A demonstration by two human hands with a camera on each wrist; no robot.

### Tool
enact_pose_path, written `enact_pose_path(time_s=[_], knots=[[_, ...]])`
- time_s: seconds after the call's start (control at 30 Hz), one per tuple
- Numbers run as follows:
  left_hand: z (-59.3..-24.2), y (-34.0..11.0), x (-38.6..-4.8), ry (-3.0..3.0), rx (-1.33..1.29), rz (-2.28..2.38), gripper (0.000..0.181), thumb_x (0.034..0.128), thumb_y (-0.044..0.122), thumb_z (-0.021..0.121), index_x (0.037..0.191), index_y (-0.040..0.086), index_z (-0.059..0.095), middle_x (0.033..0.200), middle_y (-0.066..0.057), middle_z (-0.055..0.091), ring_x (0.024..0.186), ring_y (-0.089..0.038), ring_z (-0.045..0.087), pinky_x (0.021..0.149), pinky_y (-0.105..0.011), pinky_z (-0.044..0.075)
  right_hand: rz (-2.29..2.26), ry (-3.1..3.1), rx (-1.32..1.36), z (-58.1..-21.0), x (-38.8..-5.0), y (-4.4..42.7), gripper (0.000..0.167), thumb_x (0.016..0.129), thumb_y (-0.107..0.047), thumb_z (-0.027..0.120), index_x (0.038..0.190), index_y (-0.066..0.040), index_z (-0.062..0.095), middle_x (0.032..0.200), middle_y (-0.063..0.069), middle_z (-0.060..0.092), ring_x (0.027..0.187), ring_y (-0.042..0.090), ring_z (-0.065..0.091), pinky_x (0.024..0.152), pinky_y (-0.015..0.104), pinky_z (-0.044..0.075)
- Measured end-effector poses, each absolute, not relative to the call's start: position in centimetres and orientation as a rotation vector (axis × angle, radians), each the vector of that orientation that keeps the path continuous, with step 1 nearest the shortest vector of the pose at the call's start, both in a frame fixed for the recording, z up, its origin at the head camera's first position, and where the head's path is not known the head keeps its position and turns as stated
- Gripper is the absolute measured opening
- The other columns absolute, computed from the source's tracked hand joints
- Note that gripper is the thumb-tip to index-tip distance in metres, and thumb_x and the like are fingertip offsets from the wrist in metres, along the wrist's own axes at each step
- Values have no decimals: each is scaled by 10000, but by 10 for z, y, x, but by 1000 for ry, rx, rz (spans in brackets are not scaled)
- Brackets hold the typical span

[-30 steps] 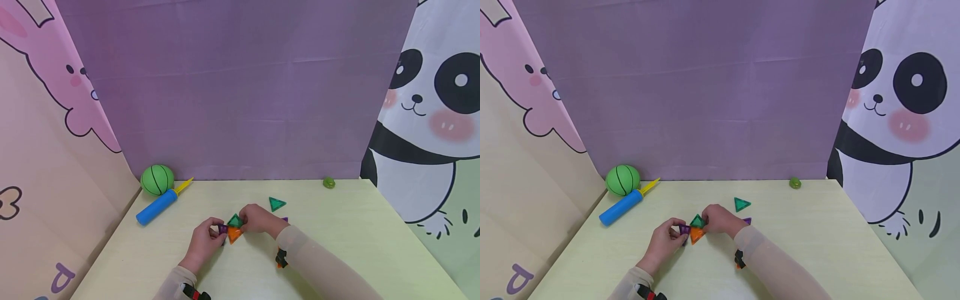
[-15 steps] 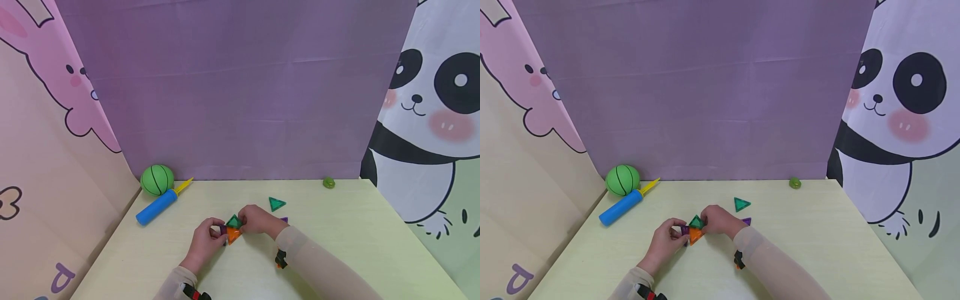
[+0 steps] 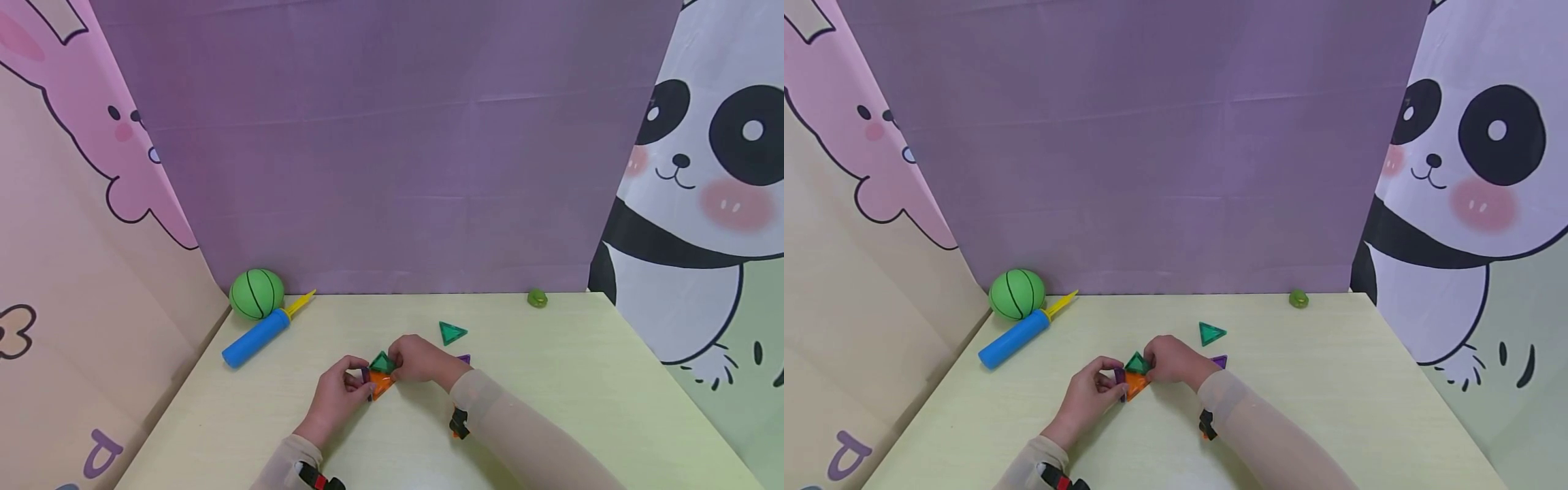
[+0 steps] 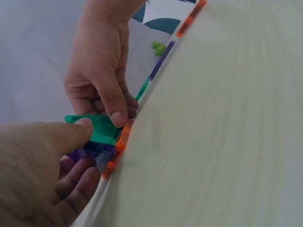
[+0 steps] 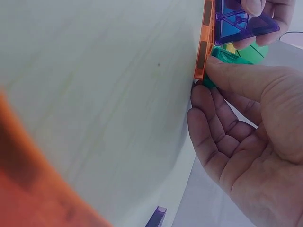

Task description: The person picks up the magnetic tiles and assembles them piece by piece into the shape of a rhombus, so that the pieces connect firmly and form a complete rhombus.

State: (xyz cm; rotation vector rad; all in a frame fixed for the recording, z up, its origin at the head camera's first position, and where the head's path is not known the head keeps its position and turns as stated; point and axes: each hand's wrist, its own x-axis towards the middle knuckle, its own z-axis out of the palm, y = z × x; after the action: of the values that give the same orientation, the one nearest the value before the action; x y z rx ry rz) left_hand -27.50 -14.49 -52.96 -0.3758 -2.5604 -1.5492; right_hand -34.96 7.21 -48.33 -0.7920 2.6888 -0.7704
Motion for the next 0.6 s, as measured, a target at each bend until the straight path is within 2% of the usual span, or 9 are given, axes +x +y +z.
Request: enact_pose_path(time_s=[0.37, 0.6], knots=[[-530, -146, -275, -2578, -410, -1538, 405, 915, 127, 833, 1288, 125, 677, 924, 10, 675, 786, -142, 656, 723, -249, 577, -769, 2673, -792, -481, -347, 72, 139, 858, -80, 865, 873, -140, 740, 782, -29, 630, 741, 161, 551, 700, 303, 524], [-530, -145, -274, -2587, -451, -1467, 434, 924, 125, 823, 1335, 146, 683, 1056, -34, 679, 851, -134, 658, 751, -249, 570, -790, 2679, -784, -478, -344, 71, 141, 851, -69, 870, 887, -139, 752, 780, -43, 639, 742, 154, 557, 705, 302, 528]])
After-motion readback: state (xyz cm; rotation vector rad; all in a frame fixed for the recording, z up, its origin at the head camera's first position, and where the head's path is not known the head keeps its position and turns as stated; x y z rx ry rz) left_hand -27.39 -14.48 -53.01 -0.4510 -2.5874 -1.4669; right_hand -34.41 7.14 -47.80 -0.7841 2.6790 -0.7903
